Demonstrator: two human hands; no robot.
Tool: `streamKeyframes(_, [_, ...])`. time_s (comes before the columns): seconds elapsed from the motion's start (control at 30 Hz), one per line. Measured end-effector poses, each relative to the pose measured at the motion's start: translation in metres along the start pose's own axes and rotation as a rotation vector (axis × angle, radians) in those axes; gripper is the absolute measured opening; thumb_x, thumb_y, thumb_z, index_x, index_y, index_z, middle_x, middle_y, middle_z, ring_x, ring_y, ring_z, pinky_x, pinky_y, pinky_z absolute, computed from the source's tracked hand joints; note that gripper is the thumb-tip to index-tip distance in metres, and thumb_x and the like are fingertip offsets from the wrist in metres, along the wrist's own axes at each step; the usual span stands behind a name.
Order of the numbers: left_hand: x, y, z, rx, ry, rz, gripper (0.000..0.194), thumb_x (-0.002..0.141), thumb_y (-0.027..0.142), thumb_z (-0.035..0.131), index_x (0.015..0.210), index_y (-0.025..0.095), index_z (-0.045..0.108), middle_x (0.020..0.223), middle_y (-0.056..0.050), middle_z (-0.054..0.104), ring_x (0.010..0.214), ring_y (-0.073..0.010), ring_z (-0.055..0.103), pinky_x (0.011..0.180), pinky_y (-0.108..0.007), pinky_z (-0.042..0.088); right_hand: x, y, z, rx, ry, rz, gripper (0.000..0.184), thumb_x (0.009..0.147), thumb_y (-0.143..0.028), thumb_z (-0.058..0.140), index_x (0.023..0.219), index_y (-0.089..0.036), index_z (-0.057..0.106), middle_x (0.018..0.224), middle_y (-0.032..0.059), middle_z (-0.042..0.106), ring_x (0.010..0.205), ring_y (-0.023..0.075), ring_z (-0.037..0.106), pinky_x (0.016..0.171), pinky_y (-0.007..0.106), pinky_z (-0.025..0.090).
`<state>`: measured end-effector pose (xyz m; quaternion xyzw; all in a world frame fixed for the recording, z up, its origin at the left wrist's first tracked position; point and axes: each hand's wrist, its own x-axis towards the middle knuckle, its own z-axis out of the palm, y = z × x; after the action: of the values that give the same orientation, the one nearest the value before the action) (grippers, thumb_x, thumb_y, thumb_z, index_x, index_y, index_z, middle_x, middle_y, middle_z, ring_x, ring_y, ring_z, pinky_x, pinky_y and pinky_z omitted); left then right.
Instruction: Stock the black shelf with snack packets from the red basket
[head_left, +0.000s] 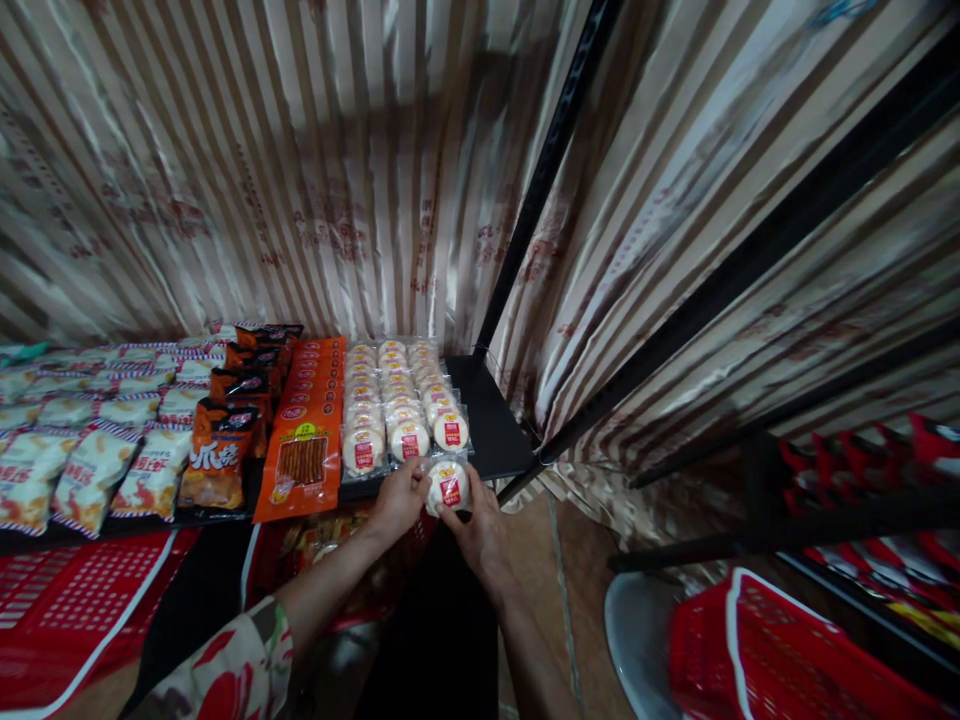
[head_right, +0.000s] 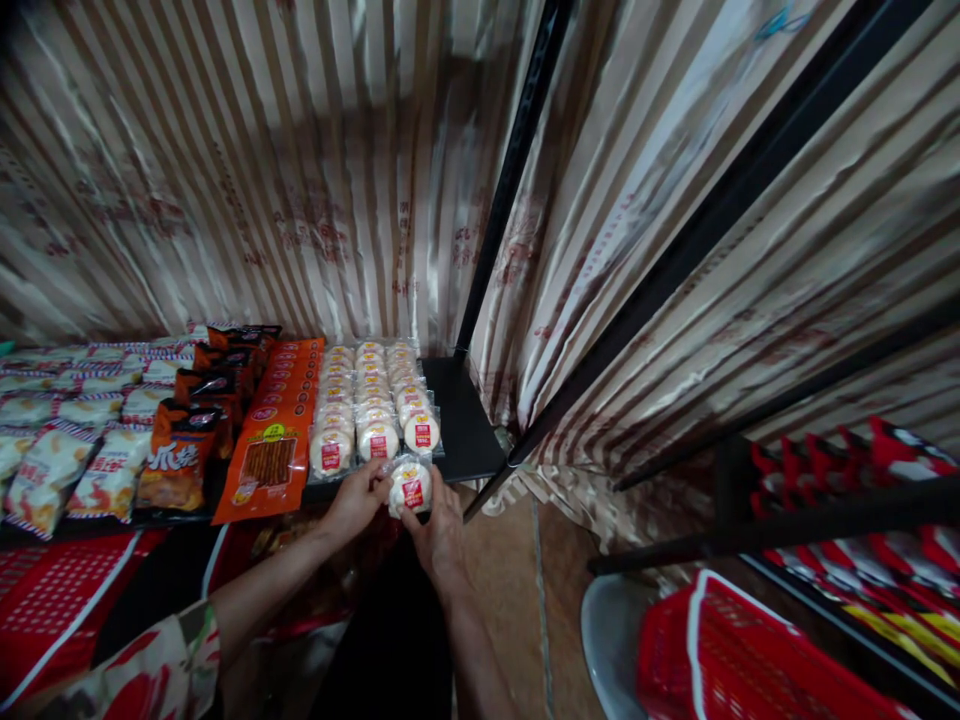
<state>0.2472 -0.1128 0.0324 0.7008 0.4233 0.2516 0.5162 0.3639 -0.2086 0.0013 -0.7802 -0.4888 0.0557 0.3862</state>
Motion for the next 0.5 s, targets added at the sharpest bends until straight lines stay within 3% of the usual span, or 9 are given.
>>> streamKeyframes(0.3, [0.019, 0.031, 0.012, 0.198, 0.035, 0.009, 0.026, 0.078, 0.016, 0.047, 0.101, 0.019, 0.057, 0.082, -0.002, 0.064, 0.069, -0.0130, 0.057, 0.069, -0.024, 0.042, 0.026, 0.012, 0.005, -0.165, 0.090, -0.001, 0.073, 0.075, -0.042, 0.054, 0.135, -0.013, 0.027, 0.114, 0.0154, 0.055, 0.104, 0.0281, 0.050, 0.087, 0.042, 0.042])
streamKeyframes(0.5, [0.034, 0.034, 0.021, 0.199, 0.038, 0.004, 0.036, 0.076, 0.013, 0.045, 0.111, 0.017, 0.053, 0.089, -0.005, 0.065, 0.075, -0.0146, 0.058, 0.072, -0.025, 0.044, 0.047, 0.012, 0.004, -0.197, 0.076, 0.066, 0.074, 0.074, -0.042, 0.054, 0.134, -0.009, 0.028, 0.104, 0.0157, 0.057, 0.097, 0.0290, 0.051, 0.084, 0.040, 0.043])
